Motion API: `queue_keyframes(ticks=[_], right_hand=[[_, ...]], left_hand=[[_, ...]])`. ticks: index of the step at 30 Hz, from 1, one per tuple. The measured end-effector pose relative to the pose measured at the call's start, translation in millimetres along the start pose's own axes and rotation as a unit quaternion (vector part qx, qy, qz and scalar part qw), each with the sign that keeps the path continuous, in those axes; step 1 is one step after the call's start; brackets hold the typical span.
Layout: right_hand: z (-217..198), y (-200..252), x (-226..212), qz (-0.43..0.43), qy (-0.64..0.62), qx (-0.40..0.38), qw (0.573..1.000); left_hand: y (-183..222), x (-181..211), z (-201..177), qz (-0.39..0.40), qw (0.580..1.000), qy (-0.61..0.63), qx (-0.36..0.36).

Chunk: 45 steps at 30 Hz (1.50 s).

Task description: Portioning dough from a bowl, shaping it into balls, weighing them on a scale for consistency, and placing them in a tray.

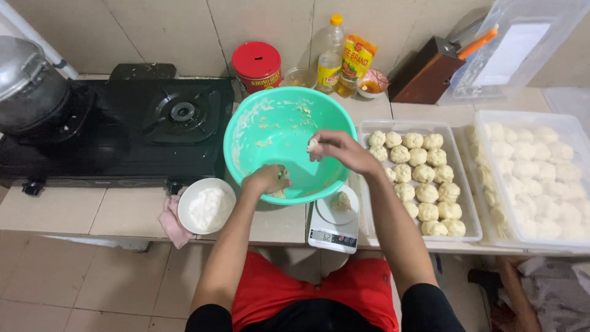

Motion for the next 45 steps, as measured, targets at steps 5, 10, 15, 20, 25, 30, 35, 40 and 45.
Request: queue_keyframes(ticks=[5,10,15,20,25,30,35,40,45], right_hand=[[-10,78,-7,-0.031,0.118,0.011,0.992],[6,132,-13,-0.033,0.229,0.103,0.967],[5,167,42,-0.004,0.362,0.223,0.905],[15,168,57,-0.018,0.537,0.201,0.819],[17,166,68,-0.028,0.587,0.209,0.782],[11,165,80,0.021,0.516,0.252,0.819],[13,155,56,-0.003,0.415,0.313,0.854],[20,107,19,-0.107,0.401,0.329,0.848],[34,-1,54,0.112,0.357,-0.055,0.926]], left_hand=[[-6,1,-1,-0.004,1.0,-0.019,-0.002],[0,4,4,-0.018,0.999,-0.048,0.0],[-15,1,9,-0.023,0.998,-0.056,0.01],[-23,-4,14,-0.022,0.997,-0.071,0.009],[-26,-6,11,-0.021,0.998,-0.065,0.014],[-19,-1,11,-0.018,0.998,-0.055,0.007],[-37,-16,19,-0.013,0.997,-0.07,0.017],[-22,-9,12,0.001,0.995,-0.094,0.025],[-62,-34,25,-0.017,0.987,-0.148,0.057]])
Point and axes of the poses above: each hand's wrist, its own y-axis away from the middle knuckle, its own z-axis out of the palm, x = y × z, the point moved 4 cm from there along -y, towards the middle knuckle, and after that the axes turned 5 degrees about -z, right-handed, at the moved point
